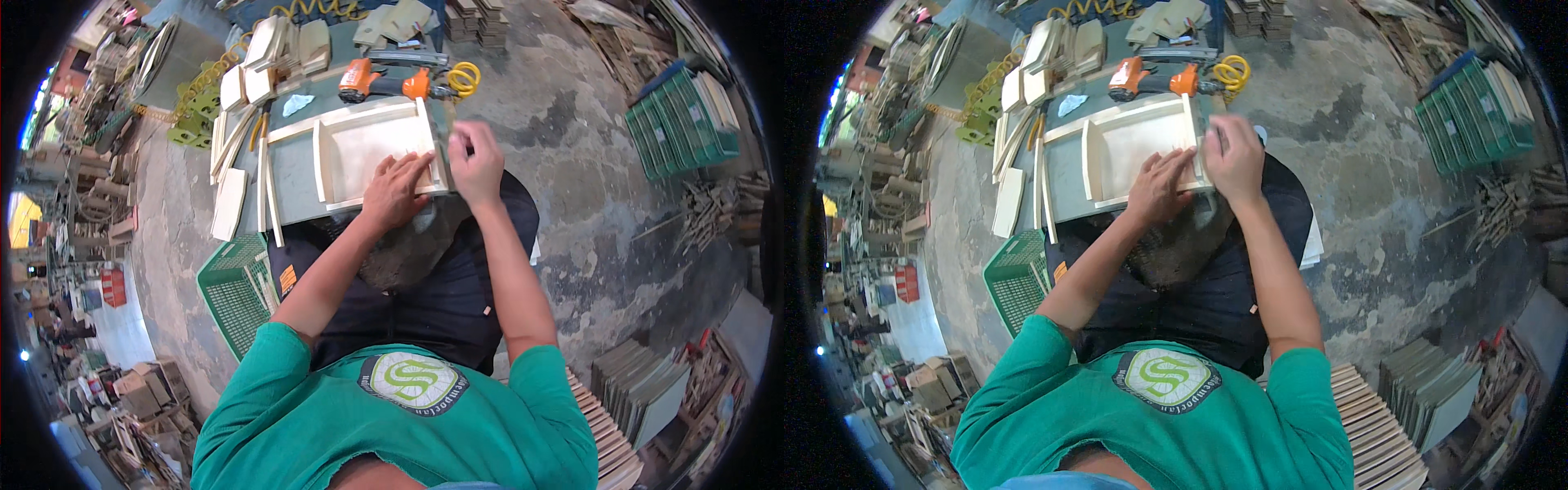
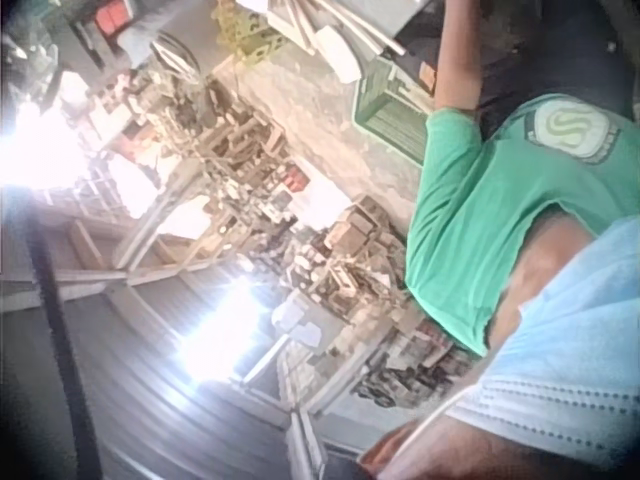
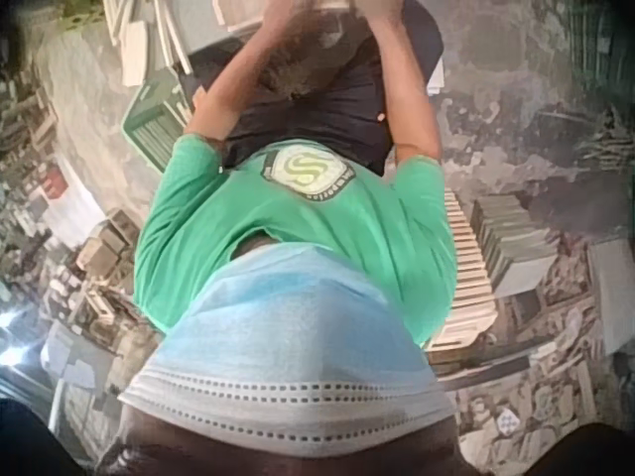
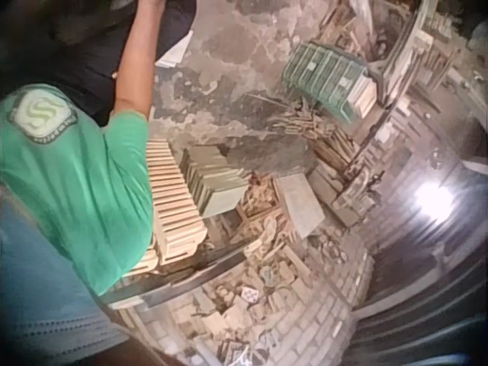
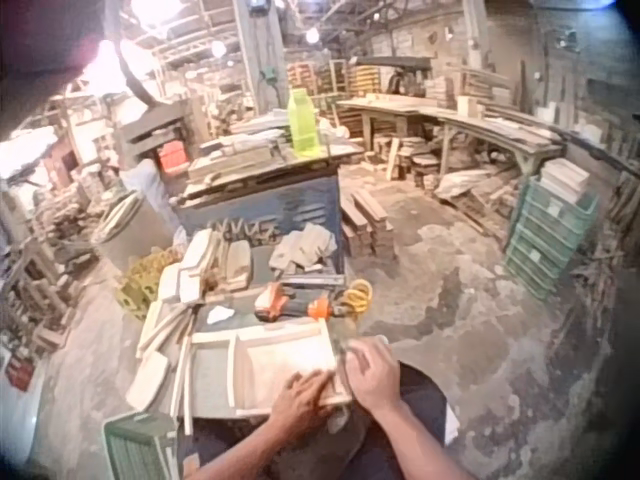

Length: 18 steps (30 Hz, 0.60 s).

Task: Assemble a small wooden box using a nail gun and glue.

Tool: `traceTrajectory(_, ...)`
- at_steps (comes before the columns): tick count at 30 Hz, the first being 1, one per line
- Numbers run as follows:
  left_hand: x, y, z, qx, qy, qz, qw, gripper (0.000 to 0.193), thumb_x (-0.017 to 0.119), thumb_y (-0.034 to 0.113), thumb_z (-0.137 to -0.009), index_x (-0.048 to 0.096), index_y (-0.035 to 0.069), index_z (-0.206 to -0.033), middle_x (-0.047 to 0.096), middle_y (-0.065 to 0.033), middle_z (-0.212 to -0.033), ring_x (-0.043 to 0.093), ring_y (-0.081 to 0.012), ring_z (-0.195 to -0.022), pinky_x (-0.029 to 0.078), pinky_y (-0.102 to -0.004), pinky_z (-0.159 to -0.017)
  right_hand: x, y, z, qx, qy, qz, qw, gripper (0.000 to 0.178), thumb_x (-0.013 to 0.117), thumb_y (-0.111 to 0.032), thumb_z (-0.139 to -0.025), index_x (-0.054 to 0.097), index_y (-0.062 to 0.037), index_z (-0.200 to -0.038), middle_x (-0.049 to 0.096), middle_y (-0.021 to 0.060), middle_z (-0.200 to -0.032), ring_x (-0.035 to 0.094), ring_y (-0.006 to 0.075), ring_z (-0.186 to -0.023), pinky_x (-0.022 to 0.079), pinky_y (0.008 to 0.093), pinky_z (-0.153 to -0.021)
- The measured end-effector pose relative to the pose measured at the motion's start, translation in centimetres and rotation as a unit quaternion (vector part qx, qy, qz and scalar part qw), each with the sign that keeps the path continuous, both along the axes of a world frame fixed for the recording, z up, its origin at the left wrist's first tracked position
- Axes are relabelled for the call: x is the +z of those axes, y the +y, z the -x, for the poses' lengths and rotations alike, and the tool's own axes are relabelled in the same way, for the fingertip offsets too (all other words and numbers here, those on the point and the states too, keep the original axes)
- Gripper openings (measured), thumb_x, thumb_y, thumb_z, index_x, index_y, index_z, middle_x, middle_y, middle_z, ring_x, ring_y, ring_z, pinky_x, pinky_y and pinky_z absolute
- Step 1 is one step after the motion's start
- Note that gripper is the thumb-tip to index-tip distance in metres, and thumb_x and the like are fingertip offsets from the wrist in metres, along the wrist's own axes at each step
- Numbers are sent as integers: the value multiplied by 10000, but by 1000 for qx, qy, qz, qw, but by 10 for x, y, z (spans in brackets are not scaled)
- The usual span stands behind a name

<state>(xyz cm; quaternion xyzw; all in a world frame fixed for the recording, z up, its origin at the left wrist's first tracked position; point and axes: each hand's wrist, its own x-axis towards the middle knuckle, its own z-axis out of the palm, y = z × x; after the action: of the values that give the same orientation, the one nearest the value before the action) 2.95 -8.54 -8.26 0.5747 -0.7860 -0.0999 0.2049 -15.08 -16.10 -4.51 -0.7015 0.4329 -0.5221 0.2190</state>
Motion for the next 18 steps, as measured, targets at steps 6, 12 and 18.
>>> traceTrajectory(6,1,0,2,2,6,-3,1000,887,799,256,-822,383,184,-1602,617,-132,-1435,497,-290,-1449,324,-543,-1216,14,-120,-96,65,293,0,954,518,717,-232,-909,568,-70,-1378,724,165,-1164,680,385,-1131,511,492,-984)
traceTrajectory(12,5,2,2,-14,8,-27,1000,871,795,244,-815,396,178,-1587,581,-106,-1473,477,-296,-1461,320,-546,-1216,10,-170,-139,169,515,-145,828,688,697,-247,-872,418,-101,-1484,721,213,-1237,667,402,-1221,446,558,-1057)
traceTrajectory(18,3,2,2,-2,-5,-38,999,886,790,241,-821,379,193,-1605,585,-92,-1466,478,-283,-1461,317,-548,-1215,59,-169,-105,186,516,-56,834,535,667,-255,-892,524,-36,-1359,740,257,-1101,710,440,-1067,560,541,-926)
